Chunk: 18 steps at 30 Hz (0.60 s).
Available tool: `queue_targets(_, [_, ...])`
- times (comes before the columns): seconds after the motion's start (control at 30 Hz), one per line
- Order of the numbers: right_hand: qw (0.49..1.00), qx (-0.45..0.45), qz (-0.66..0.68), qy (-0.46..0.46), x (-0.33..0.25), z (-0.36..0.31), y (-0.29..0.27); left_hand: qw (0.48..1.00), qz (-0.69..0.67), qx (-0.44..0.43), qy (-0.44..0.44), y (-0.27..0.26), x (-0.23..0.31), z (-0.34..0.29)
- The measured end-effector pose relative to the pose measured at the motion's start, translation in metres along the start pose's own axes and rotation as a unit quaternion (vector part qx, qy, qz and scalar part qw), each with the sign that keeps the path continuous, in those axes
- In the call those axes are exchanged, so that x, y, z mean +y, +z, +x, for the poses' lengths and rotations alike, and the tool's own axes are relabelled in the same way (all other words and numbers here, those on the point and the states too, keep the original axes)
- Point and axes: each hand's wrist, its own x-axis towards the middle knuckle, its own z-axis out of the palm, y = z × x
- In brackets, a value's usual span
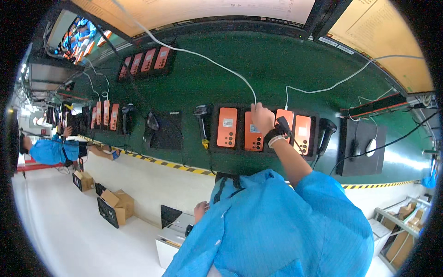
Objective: Testing handheld electronic devices by connecting cables and using a barcode scanner at a manufacturing workstation.
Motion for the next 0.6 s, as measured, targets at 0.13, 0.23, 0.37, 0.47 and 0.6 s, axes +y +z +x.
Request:
queue_targets(0.13, [0.999,0.025,0.015,0.012,-0.001,0.008,-0.010,1.000,-0.025,0.011,-0.001,0.019,0.009,0.001])
queue_targets(0.23, [0.979,0.107,-0.061,-0.162,-0.015,0.016,-0.013,0.999,-0.028,0.023,-0.010,0.030,0.021,0.007])
queue_targets(0.37, [0.895,-0.296,0.268,-0.201,-0.066,0.001,-0.052,1.000,0.015,-0.009,0.002,0.032,0.041,0.023])
queue_targets(0.47, [0.947,-0.165,0.256,-0.101,-0.029,-0.004,-0.068,0.999,0.029,-0.027,0.021,0.032,0.061,0.032])
queue_targets(0.6, [0.981,0.181,0.069,0.030,0.060,-0.002,-0.050,0.973,0.098,-0.137,0.158,0.001,0.039,0.071])
